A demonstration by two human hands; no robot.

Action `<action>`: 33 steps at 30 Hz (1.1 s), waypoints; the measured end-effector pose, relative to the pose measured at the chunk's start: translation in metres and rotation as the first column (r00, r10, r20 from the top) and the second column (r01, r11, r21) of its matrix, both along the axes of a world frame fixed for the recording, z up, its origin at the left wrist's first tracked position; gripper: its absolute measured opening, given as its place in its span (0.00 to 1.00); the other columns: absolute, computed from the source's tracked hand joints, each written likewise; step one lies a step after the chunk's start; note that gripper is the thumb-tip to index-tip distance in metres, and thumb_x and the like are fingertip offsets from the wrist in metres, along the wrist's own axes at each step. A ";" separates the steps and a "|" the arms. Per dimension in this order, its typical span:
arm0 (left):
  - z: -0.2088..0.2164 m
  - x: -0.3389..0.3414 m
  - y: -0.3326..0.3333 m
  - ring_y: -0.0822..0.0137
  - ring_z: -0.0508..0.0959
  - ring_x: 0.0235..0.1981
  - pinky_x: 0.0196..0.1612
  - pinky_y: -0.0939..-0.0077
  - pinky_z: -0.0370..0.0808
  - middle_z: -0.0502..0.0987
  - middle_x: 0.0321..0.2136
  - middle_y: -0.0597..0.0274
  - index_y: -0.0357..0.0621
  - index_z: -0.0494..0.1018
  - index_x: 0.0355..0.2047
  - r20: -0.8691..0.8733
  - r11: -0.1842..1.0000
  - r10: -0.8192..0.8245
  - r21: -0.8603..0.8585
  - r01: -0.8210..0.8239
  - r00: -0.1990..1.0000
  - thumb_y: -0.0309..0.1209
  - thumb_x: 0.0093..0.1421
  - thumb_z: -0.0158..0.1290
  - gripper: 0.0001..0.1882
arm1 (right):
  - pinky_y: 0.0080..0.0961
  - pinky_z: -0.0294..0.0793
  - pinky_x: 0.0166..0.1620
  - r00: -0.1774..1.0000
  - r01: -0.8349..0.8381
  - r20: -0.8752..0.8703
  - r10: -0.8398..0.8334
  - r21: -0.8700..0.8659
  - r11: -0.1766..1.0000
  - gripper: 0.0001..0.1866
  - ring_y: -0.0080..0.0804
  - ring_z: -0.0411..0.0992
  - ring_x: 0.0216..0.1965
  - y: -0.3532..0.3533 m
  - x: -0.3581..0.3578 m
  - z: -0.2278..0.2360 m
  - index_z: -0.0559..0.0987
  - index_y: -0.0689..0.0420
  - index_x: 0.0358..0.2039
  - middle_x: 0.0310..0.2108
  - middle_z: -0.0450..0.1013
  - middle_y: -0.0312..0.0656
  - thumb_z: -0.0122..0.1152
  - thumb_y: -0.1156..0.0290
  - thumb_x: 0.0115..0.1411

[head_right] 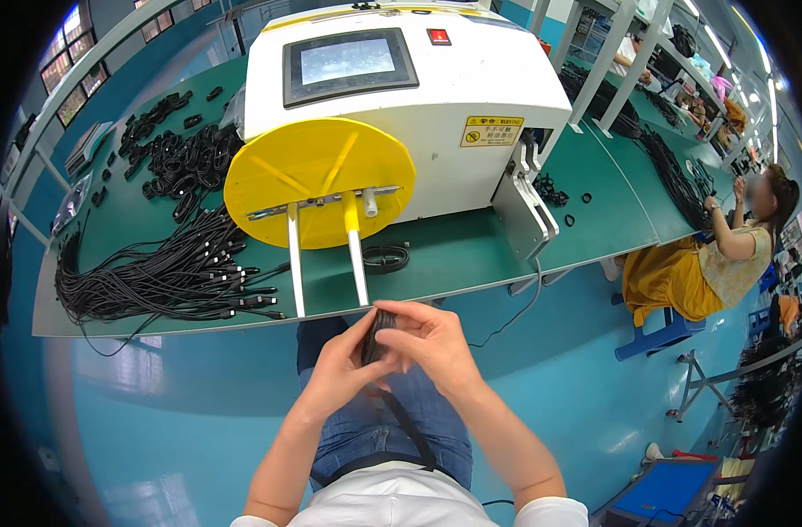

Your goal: Operating a cable winding machine to bundle sets of black electrical wires.

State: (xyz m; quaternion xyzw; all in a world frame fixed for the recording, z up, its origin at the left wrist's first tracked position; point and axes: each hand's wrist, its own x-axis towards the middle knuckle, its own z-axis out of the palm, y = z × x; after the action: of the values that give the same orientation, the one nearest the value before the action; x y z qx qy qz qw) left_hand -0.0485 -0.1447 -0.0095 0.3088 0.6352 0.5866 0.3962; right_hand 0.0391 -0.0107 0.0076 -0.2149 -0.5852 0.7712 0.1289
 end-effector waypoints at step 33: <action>-0.053 -0.007 -0.001 0.58 0.77 0.44 0.50 0.66 0.75 0.74 0.43 0.48 0.33 0.65 0.46 0.534 0.920 0.163 0.220 -0.323 0.829 0.27 0.65 0.44 0.12 | 0.24 0.73 0.39 0.997 -0.064 0.080 0.012 0.682 0.729 0.19 0.31 0.74 0.38 -0.015 0.010 -0.023 0.78 0.60 0.43 0.44 0.72 0.44 0.65 0.78 0.48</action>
State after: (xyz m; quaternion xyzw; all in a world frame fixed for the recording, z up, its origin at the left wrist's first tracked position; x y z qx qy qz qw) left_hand -0.0552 -0.1454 -0.0622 0.1164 0.4462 0.7827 0.4181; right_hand 0.0493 -0.0254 -0.0156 -0.1672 -0.8361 0.4966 0.1625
